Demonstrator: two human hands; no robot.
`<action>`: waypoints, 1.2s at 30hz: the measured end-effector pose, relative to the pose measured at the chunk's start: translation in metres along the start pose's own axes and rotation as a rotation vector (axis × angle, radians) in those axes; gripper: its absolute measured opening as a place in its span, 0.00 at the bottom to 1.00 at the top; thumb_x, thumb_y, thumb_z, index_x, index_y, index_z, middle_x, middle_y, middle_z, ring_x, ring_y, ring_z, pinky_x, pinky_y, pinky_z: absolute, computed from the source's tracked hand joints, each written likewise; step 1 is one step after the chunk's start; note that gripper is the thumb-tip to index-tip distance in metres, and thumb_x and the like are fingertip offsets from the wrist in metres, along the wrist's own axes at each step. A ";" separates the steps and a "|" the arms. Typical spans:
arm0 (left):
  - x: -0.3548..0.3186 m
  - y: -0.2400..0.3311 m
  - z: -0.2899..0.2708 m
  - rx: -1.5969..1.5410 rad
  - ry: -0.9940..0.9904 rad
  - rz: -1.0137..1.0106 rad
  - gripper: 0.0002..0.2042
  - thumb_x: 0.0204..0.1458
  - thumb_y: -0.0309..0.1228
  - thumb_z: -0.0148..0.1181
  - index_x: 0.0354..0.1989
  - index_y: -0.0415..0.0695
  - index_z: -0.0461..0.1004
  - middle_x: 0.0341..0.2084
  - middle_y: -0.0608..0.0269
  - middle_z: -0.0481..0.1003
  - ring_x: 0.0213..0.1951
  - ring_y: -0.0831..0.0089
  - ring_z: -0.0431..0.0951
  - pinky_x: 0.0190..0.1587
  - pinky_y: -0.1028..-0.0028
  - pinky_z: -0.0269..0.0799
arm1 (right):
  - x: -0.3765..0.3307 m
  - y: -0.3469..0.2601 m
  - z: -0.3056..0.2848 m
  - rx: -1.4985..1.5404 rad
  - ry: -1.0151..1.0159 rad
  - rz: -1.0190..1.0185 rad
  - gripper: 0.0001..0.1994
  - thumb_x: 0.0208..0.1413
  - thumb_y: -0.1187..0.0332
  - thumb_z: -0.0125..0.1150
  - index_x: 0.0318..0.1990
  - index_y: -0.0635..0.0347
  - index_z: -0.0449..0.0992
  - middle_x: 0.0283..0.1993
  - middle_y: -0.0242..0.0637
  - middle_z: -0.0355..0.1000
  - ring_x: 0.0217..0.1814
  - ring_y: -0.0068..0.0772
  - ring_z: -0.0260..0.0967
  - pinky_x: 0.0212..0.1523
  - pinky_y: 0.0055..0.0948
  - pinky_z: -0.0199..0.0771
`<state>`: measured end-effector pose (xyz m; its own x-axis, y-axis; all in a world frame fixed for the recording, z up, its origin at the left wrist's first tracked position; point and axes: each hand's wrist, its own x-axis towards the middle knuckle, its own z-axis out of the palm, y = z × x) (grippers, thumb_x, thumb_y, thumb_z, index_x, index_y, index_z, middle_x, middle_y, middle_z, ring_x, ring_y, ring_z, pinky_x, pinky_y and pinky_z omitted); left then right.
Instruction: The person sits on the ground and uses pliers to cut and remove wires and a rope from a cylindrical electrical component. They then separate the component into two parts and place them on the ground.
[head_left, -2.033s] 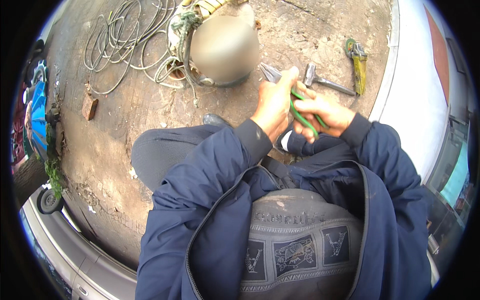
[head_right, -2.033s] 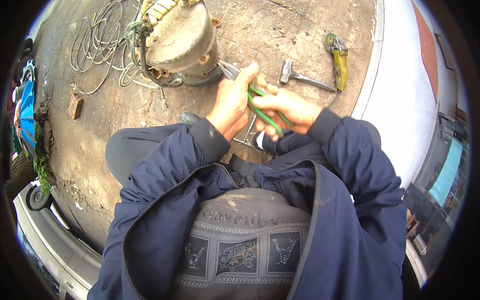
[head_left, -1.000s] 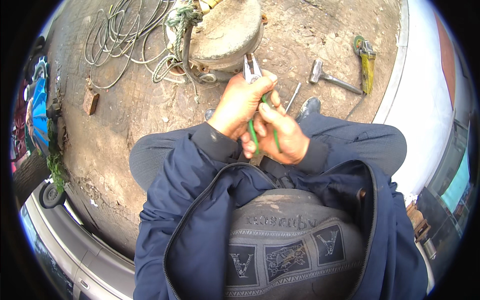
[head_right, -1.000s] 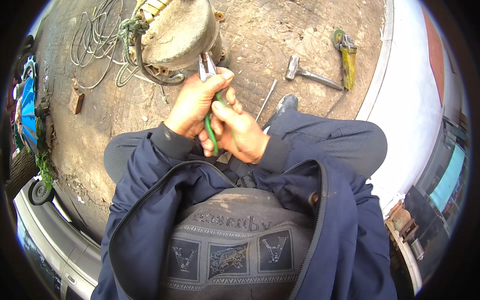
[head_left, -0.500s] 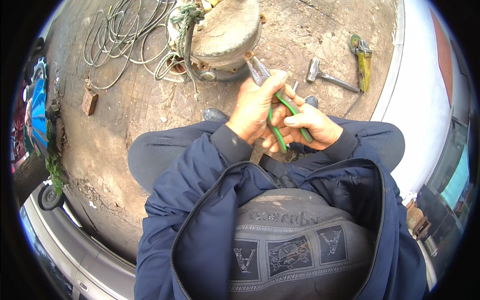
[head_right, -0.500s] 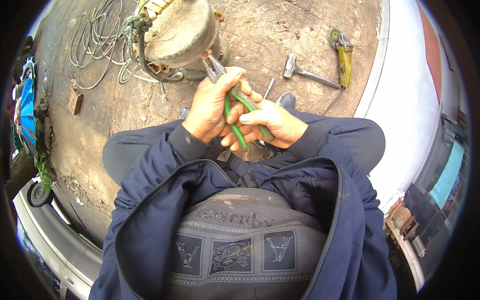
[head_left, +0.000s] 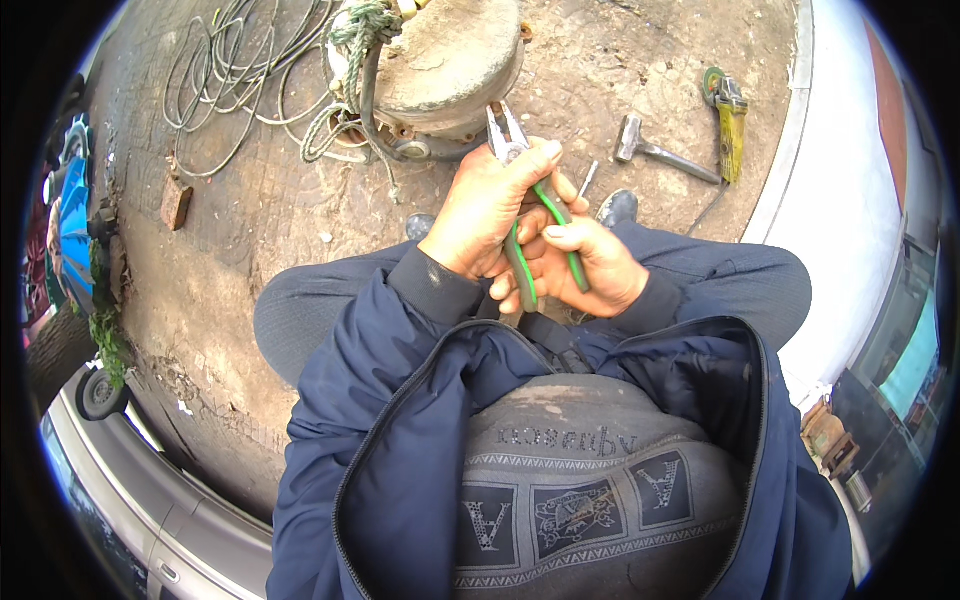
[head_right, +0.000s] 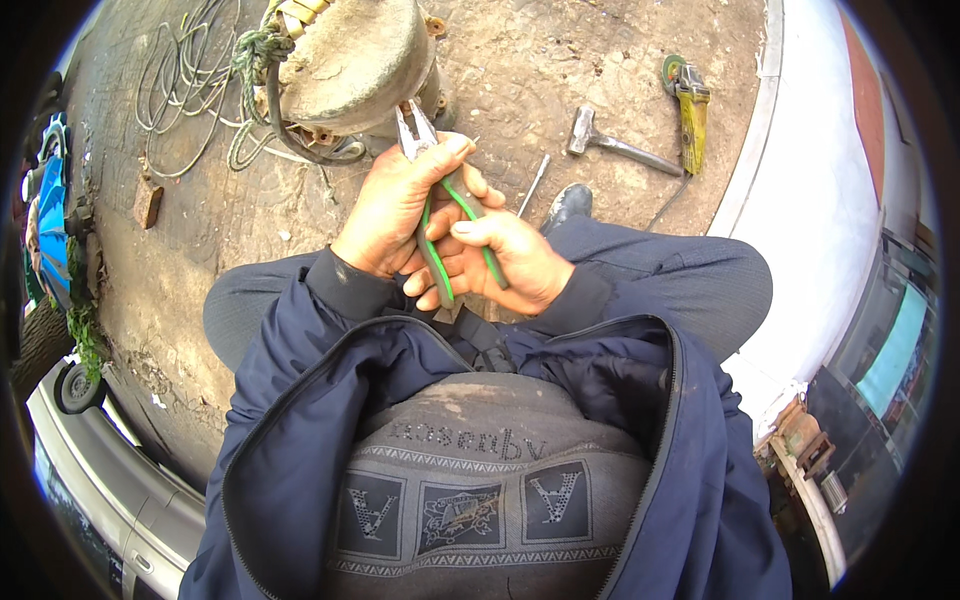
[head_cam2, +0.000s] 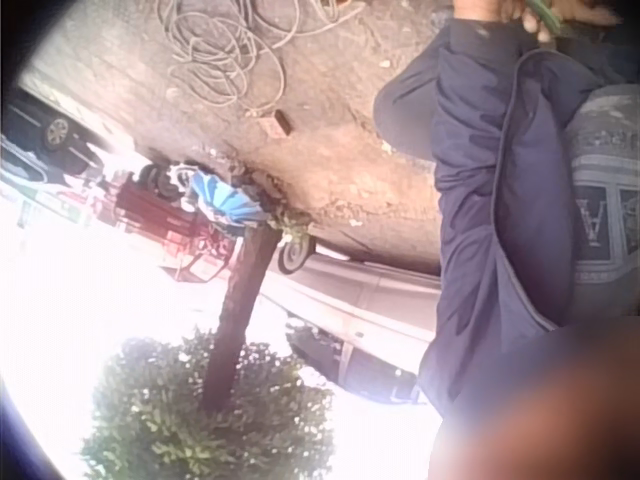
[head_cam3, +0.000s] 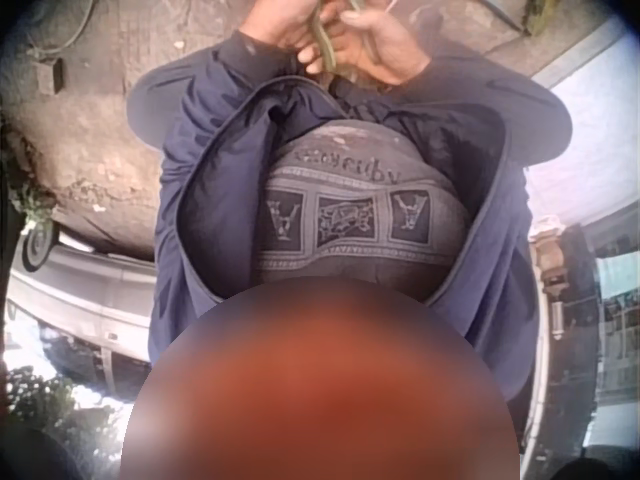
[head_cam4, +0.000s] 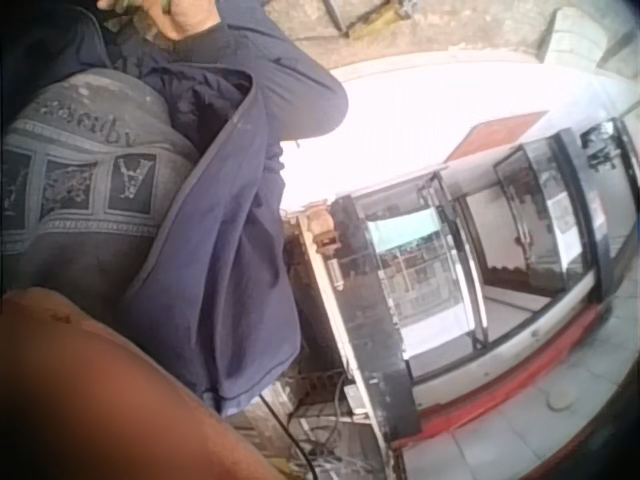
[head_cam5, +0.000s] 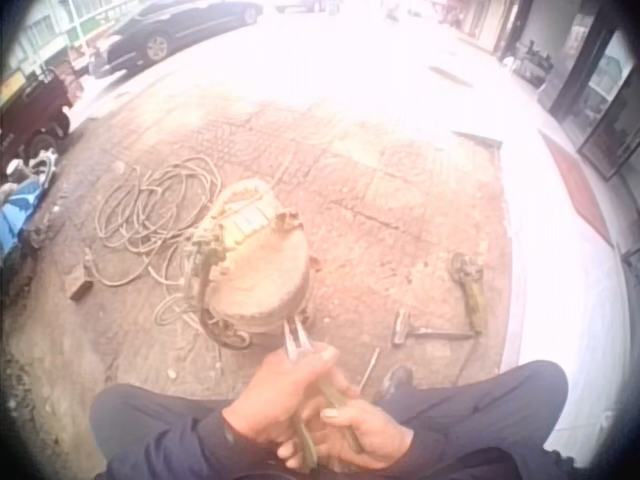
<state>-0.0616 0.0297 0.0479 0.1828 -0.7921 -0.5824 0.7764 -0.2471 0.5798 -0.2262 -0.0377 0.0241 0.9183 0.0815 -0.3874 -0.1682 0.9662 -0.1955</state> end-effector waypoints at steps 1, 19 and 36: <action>-0.001 0.002 -0.001 0.091 0.033 -0.027 0.12 0.66 0.38 0.63 0.40 0.41 0.75 0.28 0.55 0.82 0.25 0.71 0.81 0.30 0.71 0.80 | 0.003 0.008 0.001 0.007 0.049 -0.008 0.15 0.69 0.57 0.57 0.48 0.62 0.74 0.46 0.58 0.78 0.50 0.60 0.81 0.50 0.57 0.83; 0.016 -0.026 0.012 -0.161 0.076 0.285 0.21 0.71 0.47 0.56 0.58 0.40 0.71 0.53 0.47 0.80 0.58 0.54 0.81 0.64 0.55 0.76 | -0.055 -0.081 -0.007 -0.573 0.363 -0.132 0.19 0.72 0.53 0.58 0.31 0.55 0.69 0.36 0.43 0.80 0.25 0.27 0.74 0.27 0.30 0.79; 0.028 -0.028 -0.005 -0.413 0.269 0.384 0.10 0.72 0.35 0.57 0.52 0.41 0.75 0.50 0.52 0.83 0.56 0.55 0.84 0.55 0.59 0.83 | -0.080 -0.063 -0.054 -0.527 0.761 -0.331 0.16 0.71 0.53 0.61 0.34 0.52 0.71 0.38 0.36 0.78 0.34 0.27 0.78 0.35 0.34 0.84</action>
<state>-0.0753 0.0172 0.0123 0.5989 -0.5997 -0.5308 0.7845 0.3062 0.5392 -0.3082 -0.1185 0.0190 0.5026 -0.5318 -0.6816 -0.2520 0.6641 -0.7039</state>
